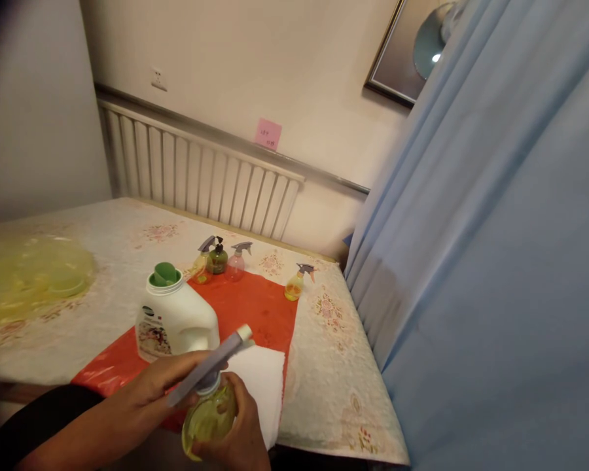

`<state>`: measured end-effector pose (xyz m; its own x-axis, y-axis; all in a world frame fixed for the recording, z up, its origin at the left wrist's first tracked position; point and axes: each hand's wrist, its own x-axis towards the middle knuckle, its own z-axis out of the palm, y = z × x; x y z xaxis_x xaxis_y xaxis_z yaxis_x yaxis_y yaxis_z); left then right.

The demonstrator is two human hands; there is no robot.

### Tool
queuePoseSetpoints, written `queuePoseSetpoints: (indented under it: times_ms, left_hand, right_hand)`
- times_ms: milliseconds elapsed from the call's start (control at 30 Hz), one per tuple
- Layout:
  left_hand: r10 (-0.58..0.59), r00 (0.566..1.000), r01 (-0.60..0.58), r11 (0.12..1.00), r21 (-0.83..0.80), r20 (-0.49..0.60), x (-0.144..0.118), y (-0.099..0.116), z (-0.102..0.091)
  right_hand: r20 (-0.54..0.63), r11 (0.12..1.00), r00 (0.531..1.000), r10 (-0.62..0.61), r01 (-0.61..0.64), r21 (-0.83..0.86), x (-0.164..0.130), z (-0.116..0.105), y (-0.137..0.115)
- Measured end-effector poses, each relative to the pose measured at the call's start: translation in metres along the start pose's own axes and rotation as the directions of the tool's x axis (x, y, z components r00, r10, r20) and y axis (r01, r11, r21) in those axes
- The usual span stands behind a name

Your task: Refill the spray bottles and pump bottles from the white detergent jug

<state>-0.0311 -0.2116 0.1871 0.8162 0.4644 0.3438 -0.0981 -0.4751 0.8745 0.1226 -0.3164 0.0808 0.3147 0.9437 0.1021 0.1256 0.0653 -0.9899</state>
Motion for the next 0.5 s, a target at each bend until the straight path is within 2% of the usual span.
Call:
queuePoseSetpoints:
  times_ms: [33,167,200,300,333,367,433,500]
  left_hand:
    - [-0.001,1.000,0.001,1.000,0.007,-0.004,0.000,0.000,-0.001]
    - [-0.059,0.977,0.048,0.997,-0.059,-0.205,0.001,-0.006,0.000]
    - [-0.081,0.977,0.065,0.994,-0.087,-0.198,0.001,-0.008,0.001]
    - [-0.081,0.996,0.077,0.993,-0.091,-0.039,-0.001,-0.013,0.004]
    - [-0.073,0.997,0.071,0.994,-0.087,-0.017,-0.002,-0.015,0.004]
    - [-0.072,0.997,0.068,0.993,-0.098,-0.039,-0.002,-0.016,0.003]
    - [-0.107,0.977,0.071,0.979,-0.190,-0.186,-0.003,-0.019,0.000]
    - [-0.181,0.913,0.057,0.944,-0.325,-0.366,-0.003,-0.020,-0.005]
  right_hand:
    - [0.001,1.000,1.000,0.000,0.000,0.003,0.000,0.000,0.001]
    - [-0.025,1.000,1.000,0.018,-0.018,-0.008,0.001,-0.001,0.003]
    - [-0.019,1.000,1.000,0.018,-0.018,-0.002,0.001,-0.001,0.003]
    - [0.011,1.000,1.000,0.004,-0.004,0.025,0.001,-0.001,0.002]
    - [0.014,1.000,1.000,0.004,-0.004,0.027,0.001,0.000,0.002]
    - [0.007,1.000,1.000,0.010,-0.011,0.021,0.001,0.000,0.003]
    - [-0.024,0.999,0.999,0.039,-0.039,0.001,0.000,0.000,0.006]
    - [-0.044,0.998,0.997,0.066,-0.067,-0.018,0.000,-0.001,0.008]
